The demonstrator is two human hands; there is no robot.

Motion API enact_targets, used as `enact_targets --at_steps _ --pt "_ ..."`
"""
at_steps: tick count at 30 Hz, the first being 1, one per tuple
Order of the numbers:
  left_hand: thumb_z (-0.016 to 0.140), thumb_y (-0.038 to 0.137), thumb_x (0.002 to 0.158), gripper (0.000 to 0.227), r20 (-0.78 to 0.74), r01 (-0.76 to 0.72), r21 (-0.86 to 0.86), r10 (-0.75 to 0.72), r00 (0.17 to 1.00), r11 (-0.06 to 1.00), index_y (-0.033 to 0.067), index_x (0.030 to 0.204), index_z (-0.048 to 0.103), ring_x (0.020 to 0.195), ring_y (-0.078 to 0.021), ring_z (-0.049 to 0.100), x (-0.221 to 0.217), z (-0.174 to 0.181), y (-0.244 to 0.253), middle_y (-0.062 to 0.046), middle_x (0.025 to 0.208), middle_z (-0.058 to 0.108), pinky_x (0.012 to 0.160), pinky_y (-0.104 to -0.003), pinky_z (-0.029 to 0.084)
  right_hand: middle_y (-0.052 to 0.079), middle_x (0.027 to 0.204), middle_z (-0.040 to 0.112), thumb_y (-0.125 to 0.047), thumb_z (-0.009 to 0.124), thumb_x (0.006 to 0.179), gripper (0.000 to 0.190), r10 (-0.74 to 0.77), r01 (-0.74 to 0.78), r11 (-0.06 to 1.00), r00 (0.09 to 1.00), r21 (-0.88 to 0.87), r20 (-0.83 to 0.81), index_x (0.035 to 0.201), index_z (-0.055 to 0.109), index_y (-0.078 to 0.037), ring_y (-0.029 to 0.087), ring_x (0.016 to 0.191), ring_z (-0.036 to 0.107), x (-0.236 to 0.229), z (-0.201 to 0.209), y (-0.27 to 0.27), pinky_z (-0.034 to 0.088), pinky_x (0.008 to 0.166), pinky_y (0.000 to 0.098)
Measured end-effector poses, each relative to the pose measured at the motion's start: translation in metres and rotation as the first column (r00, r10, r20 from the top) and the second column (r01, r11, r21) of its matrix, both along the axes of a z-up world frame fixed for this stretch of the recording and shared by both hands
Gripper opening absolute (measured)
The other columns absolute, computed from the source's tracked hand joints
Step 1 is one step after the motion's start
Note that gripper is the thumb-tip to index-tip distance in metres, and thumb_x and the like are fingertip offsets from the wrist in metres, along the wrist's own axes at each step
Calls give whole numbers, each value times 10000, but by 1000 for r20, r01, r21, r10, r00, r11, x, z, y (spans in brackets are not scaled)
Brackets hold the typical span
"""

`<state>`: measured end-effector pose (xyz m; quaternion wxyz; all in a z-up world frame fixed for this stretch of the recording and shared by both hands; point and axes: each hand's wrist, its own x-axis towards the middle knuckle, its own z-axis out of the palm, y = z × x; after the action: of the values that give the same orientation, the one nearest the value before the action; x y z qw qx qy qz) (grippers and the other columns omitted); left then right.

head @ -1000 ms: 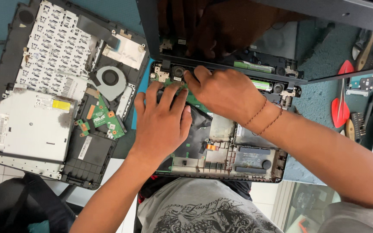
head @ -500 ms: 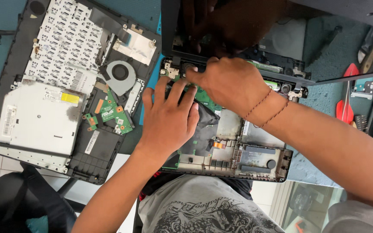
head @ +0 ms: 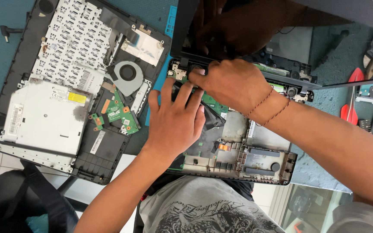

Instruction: The person disassembles a laptop by removing the cooling fan, a small circuit board, and the hard drive using a screwdriver. They then place these components on the workbench.

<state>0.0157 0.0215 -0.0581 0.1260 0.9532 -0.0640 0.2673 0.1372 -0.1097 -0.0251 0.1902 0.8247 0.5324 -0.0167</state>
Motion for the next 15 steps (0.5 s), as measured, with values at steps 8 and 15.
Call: enact_targets --at_steps 8,15 --pt "547 265 811 287 -17 -11 6 11 1000 1000 181 1067 646 1098 -351 478 -1 -1 0 -32 1081 554 801 -462 309 56 684 593 -250 636 798 202 18 -18 1000 1000 15 5 998 603 -251 243 574 671 -1 -5 -2 554 491 368" --pt "534 265 837 258 -10 20 -44 -20 1000 999 138 1022 662 1099 -351 462 2 2 0 -60 1068 556 815 -464 302 11 664 577 -167 552 811 289 28 -54 988 983 143 181 1075 582 -279 210 479 646 -9 26 -18 527 446 342"
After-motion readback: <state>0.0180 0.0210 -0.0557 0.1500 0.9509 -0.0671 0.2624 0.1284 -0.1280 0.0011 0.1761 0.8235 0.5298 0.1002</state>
